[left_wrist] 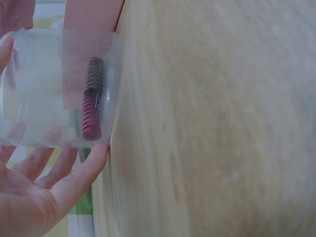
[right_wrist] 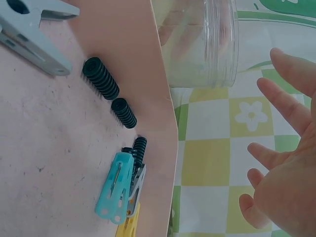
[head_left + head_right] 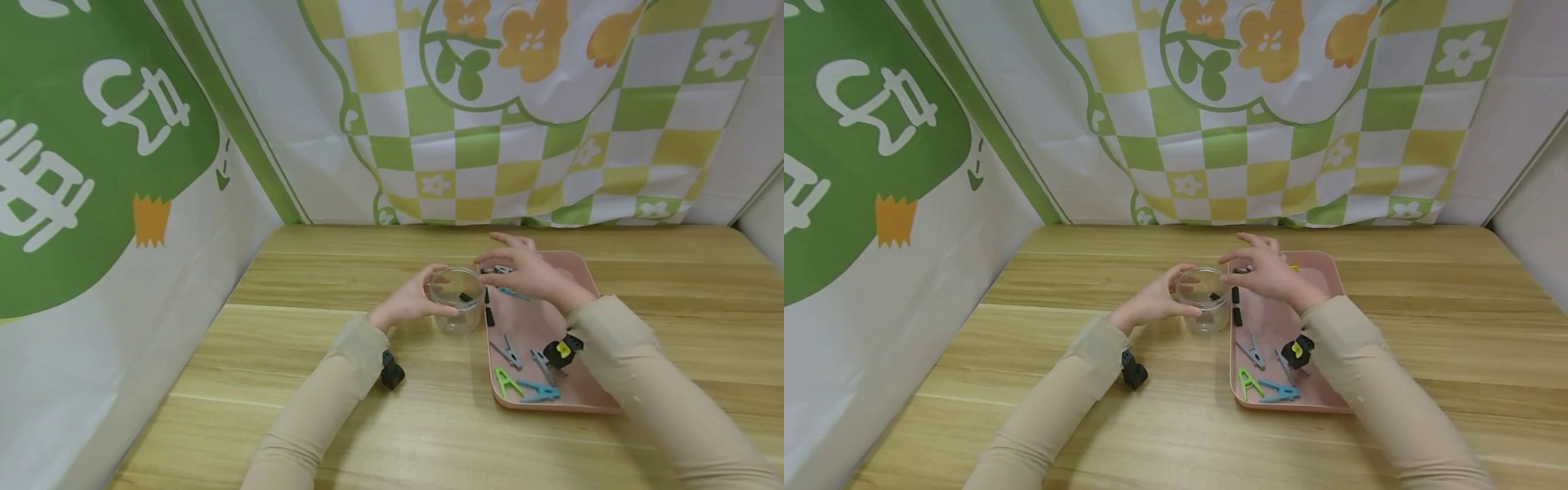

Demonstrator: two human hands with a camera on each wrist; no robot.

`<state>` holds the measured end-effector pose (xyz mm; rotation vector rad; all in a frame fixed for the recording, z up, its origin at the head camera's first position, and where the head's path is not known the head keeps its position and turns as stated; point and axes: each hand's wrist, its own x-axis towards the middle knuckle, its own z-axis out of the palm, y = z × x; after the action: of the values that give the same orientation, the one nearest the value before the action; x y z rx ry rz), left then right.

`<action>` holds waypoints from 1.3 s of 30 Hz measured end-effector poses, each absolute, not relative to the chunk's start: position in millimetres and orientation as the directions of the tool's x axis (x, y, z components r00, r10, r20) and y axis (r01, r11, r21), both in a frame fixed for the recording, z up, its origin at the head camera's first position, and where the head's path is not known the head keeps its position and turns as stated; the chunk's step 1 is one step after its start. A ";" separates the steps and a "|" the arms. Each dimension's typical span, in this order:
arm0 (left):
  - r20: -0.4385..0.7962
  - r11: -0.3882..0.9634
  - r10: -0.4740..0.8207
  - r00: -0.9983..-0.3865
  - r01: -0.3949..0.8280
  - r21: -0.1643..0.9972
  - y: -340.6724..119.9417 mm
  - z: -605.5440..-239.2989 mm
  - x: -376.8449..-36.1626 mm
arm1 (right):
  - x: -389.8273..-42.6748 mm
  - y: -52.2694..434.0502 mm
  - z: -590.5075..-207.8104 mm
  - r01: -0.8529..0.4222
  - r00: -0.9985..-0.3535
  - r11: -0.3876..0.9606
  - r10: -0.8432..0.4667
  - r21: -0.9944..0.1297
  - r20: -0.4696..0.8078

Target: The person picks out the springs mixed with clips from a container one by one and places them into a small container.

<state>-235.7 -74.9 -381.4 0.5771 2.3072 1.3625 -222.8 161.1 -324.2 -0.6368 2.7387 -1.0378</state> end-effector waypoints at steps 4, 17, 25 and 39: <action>-0.127 0.443 0.534 -0.836 0.149 0.884 -74.5 -381.6 -235.7 | -220.7 162.7 -323.1 -0.333 -0.900 0.673 -0.436 -0.660 0.010; -0.133 0.431 0.536 -0.834 0.135 0.892 -74.0 -381.1 -236.2 | -219.5 168.2 -322.3 -0.316 -0.904 0.672 -0.427 -0.670 -0.002; -0.131 0.434 0.531 -0.837 0.135 0.891 -73.9 -380.9 -235.7 | -219.2 173.8 -322.4 -0.312 -0.904 0.653 -0.428 -0.690 0.003; -0.110 0.423 0.538 -0.836 0.155 0.893 -73.4 -382.5 -236.5 | -219.4 184.5 -334.1 -0.298 -0.908 0.650 -0.419 -0.699 -0.003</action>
<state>-236.5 -73.4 -382.5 0.5915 2.3019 1.3855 -219.4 184.5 -334.1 -0.5920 2.7017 -1.1008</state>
